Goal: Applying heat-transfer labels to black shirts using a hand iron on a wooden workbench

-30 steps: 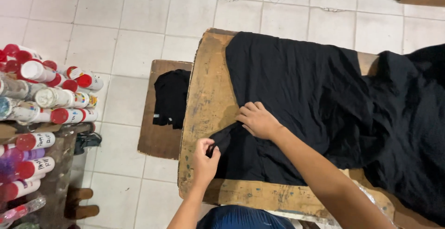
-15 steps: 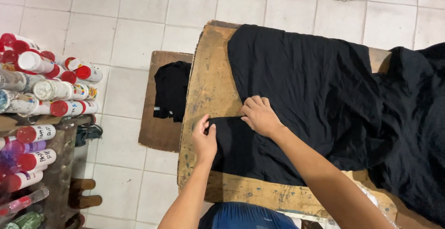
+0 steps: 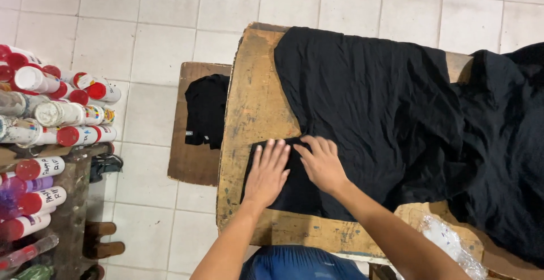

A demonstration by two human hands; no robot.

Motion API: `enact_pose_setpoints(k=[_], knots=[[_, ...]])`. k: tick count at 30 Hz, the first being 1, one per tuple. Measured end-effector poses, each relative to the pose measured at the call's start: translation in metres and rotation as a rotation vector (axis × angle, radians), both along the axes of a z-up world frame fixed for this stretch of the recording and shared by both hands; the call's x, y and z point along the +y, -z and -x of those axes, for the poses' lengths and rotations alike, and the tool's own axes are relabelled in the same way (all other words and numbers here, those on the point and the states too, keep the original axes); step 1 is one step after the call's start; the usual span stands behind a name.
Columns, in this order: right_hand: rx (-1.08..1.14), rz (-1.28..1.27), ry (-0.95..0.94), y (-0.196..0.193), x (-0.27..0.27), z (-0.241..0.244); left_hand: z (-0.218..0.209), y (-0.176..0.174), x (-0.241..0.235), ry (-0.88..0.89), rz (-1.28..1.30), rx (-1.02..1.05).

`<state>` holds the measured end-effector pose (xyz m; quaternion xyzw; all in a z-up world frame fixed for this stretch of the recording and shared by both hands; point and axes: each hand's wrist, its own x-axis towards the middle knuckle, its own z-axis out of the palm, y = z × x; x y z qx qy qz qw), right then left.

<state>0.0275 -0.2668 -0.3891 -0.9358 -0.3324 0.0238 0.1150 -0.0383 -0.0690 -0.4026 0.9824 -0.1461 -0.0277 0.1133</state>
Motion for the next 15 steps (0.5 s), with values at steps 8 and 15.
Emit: enact_pose_setpoints(k=[8, 15], knots=[[0.135, -0.146, 0.168, -0.022, -0.103, 0.124, 0.001, -0.022, 0.069, -0.269, -0.044, -0.107], [0.793, -0.707, 1.658, -0.05, -0.127, 0.191, 0.094, -0.034, 0.071, -0.613, 0.354, 0.017]])
